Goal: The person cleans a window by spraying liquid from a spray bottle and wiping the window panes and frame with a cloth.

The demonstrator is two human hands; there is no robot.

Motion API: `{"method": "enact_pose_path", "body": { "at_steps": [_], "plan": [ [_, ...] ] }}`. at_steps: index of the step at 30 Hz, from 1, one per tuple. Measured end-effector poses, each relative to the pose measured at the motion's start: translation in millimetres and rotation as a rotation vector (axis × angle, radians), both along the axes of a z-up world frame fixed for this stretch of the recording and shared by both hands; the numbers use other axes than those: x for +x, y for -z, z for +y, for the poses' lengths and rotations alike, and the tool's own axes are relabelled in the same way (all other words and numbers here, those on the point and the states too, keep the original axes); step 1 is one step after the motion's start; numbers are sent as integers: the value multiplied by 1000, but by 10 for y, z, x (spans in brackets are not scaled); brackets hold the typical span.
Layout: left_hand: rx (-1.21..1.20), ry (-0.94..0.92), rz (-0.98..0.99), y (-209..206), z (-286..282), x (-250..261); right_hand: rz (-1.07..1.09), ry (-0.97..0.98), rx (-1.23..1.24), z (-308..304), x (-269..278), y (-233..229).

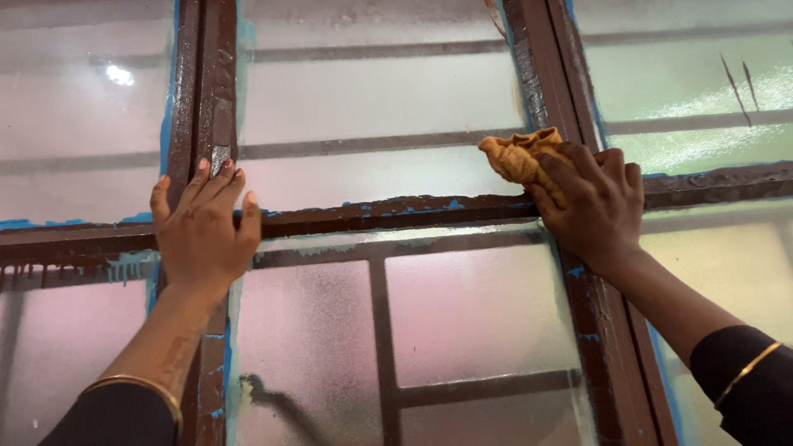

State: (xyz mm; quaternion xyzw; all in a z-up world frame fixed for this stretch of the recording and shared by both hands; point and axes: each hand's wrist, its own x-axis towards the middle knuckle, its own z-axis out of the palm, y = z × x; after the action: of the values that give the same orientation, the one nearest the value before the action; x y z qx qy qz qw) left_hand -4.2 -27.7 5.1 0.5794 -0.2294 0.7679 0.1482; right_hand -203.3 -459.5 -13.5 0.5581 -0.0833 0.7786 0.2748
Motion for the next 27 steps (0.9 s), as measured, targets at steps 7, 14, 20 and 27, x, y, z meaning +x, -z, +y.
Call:
{"method": "enact_pose_path", "body": {
  "at_steps": [7, 14, 20, 27],
  "plan": [
    [-192, -121, 130, -143, -533, -216, 20, -6, 15, -5, -5, -30],
    [-125, 262, -12, 52, -1755, -519, -14, -27, -9, 7, -2, -5],
    [-118, 338, 8, 183, -2339, -789, -45, -130, 80, -95, 67, -16],
    [70, 298, -80, 230, -2398, -781, -114, -206, 132, -140, 28, 12]
  ]
}}
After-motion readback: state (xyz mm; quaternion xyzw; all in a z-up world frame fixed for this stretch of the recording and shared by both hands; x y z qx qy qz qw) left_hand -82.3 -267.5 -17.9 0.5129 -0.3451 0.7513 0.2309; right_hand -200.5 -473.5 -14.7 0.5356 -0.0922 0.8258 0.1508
